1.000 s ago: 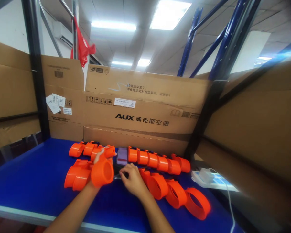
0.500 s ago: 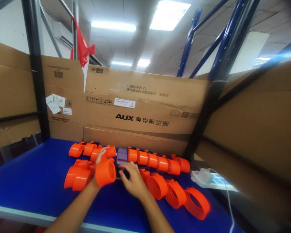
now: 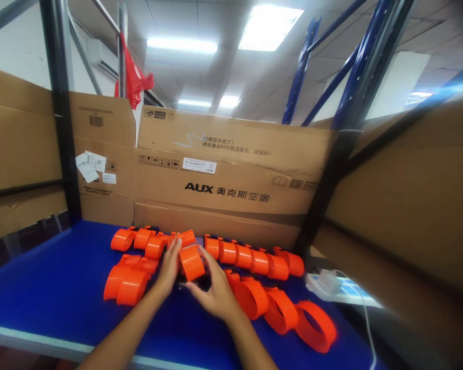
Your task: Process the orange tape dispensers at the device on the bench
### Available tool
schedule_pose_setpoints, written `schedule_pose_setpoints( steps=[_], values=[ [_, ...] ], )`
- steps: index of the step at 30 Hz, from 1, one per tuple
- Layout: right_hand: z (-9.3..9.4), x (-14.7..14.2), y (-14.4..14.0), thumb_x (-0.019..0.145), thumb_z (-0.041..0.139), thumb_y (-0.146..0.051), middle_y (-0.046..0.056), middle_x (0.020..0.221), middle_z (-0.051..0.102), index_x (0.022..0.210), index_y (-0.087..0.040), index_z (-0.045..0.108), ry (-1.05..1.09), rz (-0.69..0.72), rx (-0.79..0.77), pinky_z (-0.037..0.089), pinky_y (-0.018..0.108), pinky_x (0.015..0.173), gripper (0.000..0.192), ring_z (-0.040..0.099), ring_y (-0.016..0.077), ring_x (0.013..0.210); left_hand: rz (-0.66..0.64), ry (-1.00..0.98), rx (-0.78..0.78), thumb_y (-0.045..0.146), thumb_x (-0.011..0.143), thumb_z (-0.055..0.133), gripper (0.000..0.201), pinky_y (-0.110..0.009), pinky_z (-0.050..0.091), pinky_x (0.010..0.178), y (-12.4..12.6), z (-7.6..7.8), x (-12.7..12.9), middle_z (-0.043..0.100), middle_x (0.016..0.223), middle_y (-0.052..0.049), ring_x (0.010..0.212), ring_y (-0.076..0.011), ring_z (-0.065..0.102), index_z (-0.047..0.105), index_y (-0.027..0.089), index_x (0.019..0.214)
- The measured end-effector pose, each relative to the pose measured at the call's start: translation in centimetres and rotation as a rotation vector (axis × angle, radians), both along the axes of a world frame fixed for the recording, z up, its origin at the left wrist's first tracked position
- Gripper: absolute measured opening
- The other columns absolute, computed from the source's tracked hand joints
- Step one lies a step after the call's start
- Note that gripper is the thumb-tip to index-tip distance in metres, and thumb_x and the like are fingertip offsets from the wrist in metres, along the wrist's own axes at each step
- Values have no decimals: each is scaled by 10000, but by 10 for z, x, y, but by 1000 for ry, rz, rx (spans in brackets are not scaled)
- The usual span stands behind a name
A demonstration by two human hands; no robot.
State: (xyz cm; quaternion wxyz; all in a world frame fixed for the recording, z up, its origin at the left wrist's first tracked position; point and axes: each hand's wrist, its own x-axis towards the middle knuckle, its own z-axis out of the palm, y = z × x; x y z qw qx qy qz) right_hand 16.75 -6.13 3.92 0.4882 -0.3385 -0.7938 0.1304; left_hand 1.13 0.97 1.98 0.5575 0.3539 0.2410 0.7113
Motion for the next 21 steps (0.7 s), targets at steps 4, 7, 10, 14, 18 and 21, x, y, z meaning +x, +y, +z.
schedule_pose_setpoints(
  steps=[4,7,10,14,18,21],
  values=[
    [-3,5,3,784,749,-341,142,1495,412,1543,-230,204,-14,-55,2,360,494,1119,941,423,317,1359,-40,251,60,473,834,649,454,-417,399,1073,-7,3,6,649,1291,-110,1294,-302,512,679,165,1166],
    [-2,6,6,772,757,-370,129,1482,433,1507,-238,280,-47,-90,-7,368,485,1116,886,438,311,1348,-5,383,82,483,843,629,502,-423,310,1143,-10,2,7,584,1380,-91,1351,-283,450,640,198,1256],
    [-3,6,10,764,761,-380,125,1445,477,1487,-246,301,3,-145,-17,400,483,1089,868,487,314,1307,-94,426,102,481,820,659,614,-449,417,1060,-13,-2,7,610,1344,-117,1259,-307,545,558,202,1357],
    [-5,8,14,777,750,-364,112,1326,589,1479,-250,294,69,-163,-82,469,452,1011,845,602,303,1172,-239,545,87,509,829,633,687,-411,579,715,-27,-9,2,674,1216,-155,918,-301,700,479,195,1420],
    [-4,9,18,783,746,-378,96,1215,653,1444,-237,341,108,-161,-164,512,412,938,788,656,277,1059,-159,720,113,490,868,589,627,-413,574,787,-41,2,-25,601,1325,-162,1053,-300,657,479,207,1416],
    [6,4,24,772,754,-400,97,1207,654,1418,-227,388,101,-134,-225,511,409,936,763,648,271,1062,26,954,229,438,896,556,562,-451,472,994,-29,31,-70,577,1369,-123,1231,-290,555,475,253,1421]
  ],
)
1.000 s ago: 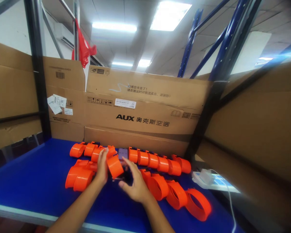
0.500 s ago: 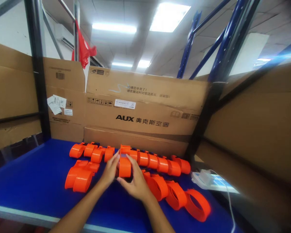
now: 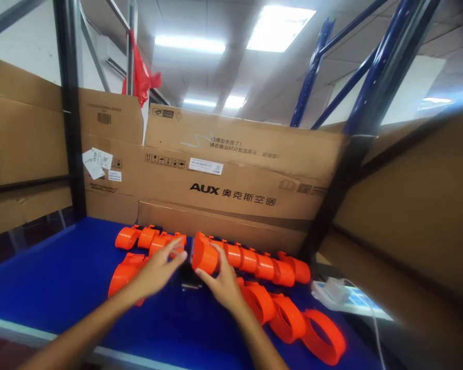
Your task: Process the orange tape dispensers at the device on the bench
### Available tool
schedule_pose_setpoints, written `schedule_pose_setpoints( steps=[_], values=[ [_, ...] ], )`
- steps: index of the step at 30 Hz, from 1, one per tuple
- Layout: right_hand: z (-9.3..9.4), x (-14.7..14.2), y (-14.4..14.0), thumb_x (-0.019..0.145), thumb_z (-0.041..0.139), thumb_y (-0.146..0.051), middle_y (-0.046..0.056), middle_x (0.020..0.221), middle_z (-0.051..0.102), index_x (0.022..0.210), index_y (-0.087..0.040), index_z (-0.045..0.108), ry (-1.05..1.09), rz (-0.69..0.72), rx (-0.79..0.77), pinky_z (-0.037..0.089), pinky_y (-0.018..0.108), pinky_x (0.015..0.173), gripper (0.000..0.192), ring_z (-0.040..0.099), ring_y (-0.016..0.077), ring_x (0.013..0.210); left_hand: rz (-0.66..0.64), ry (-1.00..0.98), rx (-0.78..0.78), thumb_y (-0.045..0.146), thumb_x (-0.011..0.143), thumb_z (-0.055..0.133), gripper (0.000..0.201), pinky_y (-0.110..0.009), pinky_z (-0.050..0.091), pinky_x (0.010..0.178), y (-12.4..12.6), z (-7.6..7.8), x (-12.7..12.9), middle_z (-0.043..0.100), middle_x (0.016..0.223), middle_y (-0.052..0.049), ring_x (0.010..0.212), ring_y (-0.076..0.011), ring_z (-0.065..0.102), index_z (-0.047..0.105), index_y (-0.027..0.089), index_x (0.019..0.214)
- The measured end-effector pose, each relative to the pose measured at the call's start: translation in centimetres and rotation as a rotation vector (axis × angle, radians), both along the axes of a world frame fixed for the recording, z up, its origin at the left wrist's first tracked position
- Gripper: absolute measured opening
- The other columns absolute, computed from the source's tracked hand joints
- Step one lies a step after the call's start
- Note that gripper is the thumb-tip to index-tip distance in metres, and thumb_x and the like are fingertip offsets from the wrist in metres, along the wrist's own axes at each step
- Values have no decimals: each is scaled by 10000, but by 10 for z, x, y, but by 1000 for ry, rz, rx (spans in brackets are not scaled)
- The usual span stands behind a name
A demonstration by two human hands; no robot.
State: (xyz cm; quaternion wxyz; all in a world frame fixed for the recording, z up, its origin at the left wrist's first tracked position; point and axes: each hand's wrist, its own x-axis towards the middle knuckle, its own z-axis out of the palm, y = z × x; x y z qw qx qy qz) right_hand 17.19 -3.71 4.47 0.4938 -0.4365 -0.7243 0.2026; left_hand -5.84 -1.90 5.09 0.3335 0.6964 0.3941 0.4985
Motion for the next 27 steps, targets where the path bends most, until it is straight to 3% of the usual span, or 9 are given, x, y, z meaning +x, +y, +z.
schedule_pose_setpoints(
  steps=[3,5,9,14,18,22,27],
  values=[
    [12,-8,9,784,738,-405,91,1202,655,1415,-228,396,-1,100,-85,523,402,917,739,658,254,1036,99,412,248,350,893,525,562,-478,345,1104,34,31,-53,533,1420,-90,1310,-274,473,441,271,1443],
    [16,-14,17,803,717,-401,89,1227,642,1426,-234,375,24,188,-129,534,385,899,730,663,237,1028,157,698,308,278,812,582,677,-489,311,1119,62,42,-83,487,1458,-112,1353,-301,413,410,236,1465],
    [15,-27,37,811,706,-401,76,1199,651,1436,-240,351,65,224,-152,534,385,901,737,665,216,1014,111,1059,265,246,696,637,842,-486,317,1098,103,36,-114,444,1493,-131,1378,-334,375,362,220,1491],
    [7,-40,60,747,767,-378,74,1093,674,1373,-223,453,45,121,-137,542,385,861,718,655,235,990,35,1217,199,191,621,658,894,-493,332,1058,121,14,-111,471,1468,-146,1350,-351,411,387,249,1471],
    [4,-46,69,737,775,-384,63,1076,674,1341,-226,478,22,141,-122,537,376,852,691,645,233,994,26,1219,223,284,699,644,737,-498,358,1020,124,10,-108,549,1376,-157,1279,-362,486,464,271,1414],
    [2,-46,73,749,759,-421,63,1101,671,1342,-231,463,10,152,-125,524,377,868,690,633,231,1017,58,1202,293,345,642,694,789,-456,392,999,124,23,-115,583,1291,-170,1203,-367,526,488,214,1392],
    [1,-43,72,765,742,-459,74,1096,679,1342,-215,467,-48,103,-156,518,384,864,684,644,242,996,120,1142,351,255,569,701,864,-415,384,1026,118,54,-129,564,1289,-133,1199,-339,502,466,195,1398]
  ],
)
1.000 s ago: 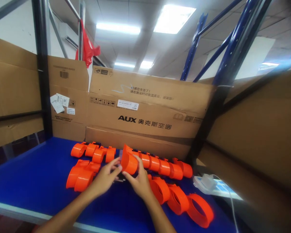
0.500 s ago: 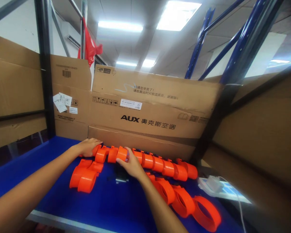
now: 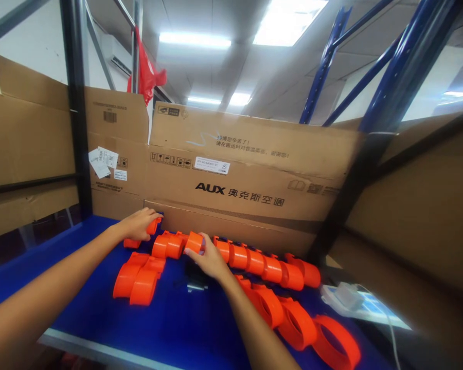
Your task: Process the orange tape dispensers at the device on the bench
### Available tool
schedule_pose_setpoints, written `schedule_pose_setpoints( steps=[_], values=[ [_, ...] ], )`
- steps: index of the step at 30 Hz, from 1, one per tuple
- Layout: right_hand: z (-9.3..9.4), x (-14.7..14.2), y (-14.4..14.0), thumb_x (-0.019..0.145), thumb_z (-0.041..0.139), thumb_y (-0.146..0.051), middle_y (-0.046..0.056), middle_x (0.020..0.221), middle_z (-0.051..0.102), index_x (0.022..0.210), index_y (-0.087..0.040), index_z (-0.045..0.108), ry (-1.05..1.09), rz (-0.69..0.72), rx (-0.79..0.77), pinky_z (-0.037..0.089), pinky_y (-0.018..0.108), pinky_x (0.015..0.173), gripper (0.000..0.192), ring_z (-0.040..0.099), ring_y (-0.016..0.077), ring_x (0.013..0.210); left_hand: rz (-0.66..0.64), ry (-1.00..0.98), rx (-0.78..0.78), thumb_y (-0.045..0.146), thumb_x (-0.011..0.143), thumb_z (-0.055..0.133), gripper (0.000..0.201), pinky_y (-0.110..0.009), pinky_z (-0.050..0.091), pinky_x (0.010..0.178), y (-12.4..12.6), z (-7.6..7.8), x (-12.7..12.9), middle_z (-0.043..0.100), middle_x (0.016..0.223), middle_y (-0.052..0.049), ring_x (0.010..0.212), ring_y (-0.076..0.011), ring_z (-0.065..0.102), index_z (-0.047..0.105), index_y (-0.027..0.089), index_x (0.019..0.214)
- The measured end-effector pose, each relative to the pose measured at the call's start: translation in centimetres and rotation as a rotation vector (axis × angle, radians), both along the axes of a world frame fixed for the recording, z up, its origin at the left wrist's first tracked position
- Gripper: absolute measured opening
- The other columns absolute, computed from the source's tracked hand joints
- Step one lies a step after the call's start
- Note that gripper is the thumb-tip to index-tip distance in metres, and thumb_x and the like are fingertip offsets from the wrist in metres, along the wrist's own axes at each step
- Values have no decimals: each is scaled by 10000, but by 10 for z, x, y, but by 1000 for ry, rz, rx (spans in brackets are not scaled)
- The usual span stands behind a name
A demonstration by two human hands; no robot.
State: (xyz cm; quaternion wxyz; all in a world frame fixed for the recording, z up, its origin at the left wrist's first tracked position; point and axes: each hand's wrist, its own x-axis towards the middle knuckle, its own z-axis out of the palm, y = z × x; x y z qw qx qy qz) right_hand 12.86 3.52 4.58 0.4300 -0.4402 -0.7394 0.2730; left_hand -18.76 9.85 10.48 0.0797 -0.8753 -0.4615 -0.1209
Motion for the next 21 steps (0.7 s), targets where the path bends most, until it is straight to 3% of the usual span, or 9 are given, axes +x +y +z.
schedule_pose_setpoints(
  steps=[5,10,15,21],
  values=[
    [1,-4,-5,760,753,-459,72,1093,691,1372,-223,458,-88,66,-9,505,390,882,719,662,250,984,-15,-95,105,210,584,685,822,-442,341,1054,-18,34,0,541,1332,-106,1244,-341,454,481,238,1380],
    [2,-9,-3,746,766,-463,99,1150,684,1419,-217,431,-145,47,-15,478,417,932,791,650,279,1057,-1,-77,226,207,613,672,819,-466,337,1043,-35,57,13,515,1368,-115,1256,-351,435,456,240,1403],
    [3,-11,5,743,755,-472,152,1267,637,1471,-166,382,-241,-4,-47,420,439,1012,873,589,320,1187,-13,-75,234,187,624,662,828,-461,331,1040,-47,66,32,506,1383,-107,1262,-347,431,438,249,1419],
    [7,-14,6,760,725,-402,86,1187,691,1396,-222,496,-319,102,-11,449,389,964,699,638,291,1106,-87,-127,278,186,655,640,817,-468,339,1025,-60,63,64,510,1369,-110,1243,-337,433,409,242,1437]
  ],
)
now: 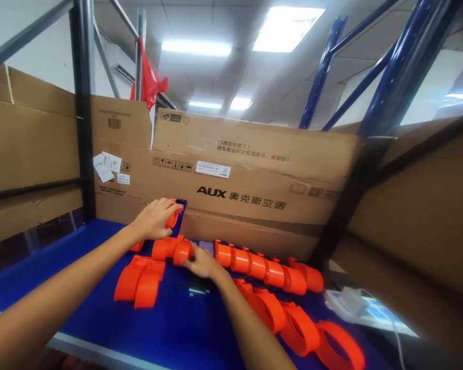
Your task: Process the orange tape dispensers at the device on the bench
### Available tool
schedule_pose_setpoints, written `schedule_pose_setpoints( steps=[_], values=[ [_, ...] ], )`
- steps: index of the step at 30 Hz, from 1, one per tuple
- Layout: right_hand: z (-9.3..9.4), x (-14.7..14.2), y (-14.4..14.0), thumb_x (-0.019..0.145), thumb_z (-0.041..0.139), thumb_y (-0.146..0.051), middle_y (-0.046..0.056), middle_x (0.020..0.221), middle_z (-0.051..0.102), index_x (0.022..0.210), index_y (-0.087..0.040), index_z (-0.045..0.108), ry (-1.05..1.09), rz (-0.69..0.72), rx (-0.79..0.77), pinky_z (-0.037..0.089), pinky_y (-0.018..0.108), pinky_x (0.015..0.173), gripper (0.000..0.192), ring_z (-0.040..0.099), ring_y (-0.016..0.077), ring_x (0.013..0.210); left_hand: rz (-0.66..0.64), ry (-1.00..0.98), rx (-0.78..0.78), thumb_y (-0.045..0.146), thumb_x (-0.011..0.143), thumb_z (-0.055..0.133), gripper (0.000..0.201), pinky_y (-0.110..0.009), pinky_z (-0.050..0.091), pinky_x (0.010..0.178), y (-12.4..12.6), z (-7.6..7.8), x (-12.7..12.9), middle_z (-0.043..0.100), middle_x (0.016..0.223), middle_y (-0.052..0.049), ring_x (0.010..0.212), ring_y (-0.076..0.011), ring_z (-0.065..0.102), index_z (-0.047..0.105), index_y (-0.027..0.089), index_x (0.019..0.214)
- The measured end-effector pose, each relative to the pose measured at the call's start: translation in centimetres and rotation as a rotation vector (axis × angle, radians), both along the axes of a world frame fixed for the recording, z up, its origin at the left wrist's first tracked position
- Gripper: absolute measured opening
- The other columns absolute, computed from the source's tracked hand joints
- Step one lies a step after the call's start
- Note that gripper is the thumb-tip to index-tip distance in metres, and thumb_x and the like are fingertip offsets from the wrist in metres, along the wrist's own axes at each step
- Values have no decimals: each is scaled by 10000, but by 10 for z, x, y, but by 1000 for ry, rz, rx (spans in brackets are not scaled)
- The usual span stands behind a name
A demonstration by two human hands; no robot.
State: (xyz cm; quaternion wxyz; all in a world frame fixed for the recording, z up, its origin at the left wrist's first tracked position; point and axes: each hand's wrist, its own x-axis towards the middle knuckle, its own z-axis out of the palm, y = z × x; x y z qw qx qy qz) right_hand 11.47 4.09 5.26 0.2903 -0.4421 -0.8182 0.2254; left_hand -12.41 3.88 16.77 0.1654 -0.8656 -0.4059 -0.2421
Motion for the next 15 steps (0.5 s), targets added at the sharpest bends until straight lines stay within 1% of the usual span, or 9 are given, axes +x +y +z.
schedule_pose_setpoints(
  steps=[2,4,6,8,10,12,13,14,15],
  values=[
    [-2,2,0,728,741,-360,76,1113,716,1383,-226,509,-11,-9,16,468,375,922,707,660,284,1045,-24,10,-7,177,659,631,803,-477,341,1017,-5,-1,11,511,1367,-112,1236,-342,437,415,241,1430],
    [-5,7,0,694,752,-320,84,1058,726,1374,-204,519,-1,-39,42,474,373,903,728,666,286,1010,-48,11,-19,168,657,629,783,-486,339,1012,-11,0,22,514,1364,-114,1233,-349,436,434,244,1412],
    [-8,13,2,688,731,-285,88,993,734,1330,-177,558,83,-79,52,483,370,883,673,674,279,962,-85,4,-23,165,657,628,771,-491,341,1006,-17,0,31,521,1353,-117,1229,-353,437,445,244,1401],
    [-9,20,5,737,659,-274,82,929,736,1277,-164,591,196,-128,49,497,360,851,556,682,256,899,-130,-11,-16,168,661,622,764,-493,348,1000,-23,0,39,527,1343,-119,1224,-352,442,443,239,1400],
    [-7,27,7,816,554,-313,76,889,732,1271,-159,580,325,-191,44,516,352,801,481,684,233,840,-174,-37,-11,171,664,618,758,-494,355,997,-31,-2,49,527,1340,-120,1224,-351,445,443,239,1398],
    [-3,32,8,876,470,-413,63,856,724,1332,-168,516,503,-250,-2,533,344,695,520,677,219,737,-220,-70,-18,172,660,620,758,-497,361,995,-39,-9,61,527,1340,-116,1222,-354,450,449,252,1394],
    [0,34,7,883,456,-470,55,850,720,1357,-180,486,611,-261,-44,531,334,638,556,669,212,687,-246,-85,-24,172,653,623,762,-500,366,991,-43,-13,68,531,1335,-113,1214,-357,458,455,259,1391],
    [3,35,6,876,464,-519,48,857,718,1362,-195,475,716,-256,-86,526,324,600,583,662,206,658,-272,-97,-32,169,646,624,770,-503,372,987,-46,-18,75,535,1330,-110,1205,-358,467,456,264,1391],
    [5,36,5,860,490,-549,47,883,718,1342,-207,489,801,-239,-114,525,317,594,591,664,205,665,-297,-109,-40,162,642,623,779,-509,376,985,-50,-24,82,536,1332,-109,1197,-359,475,454,268,1395]
  ],
)
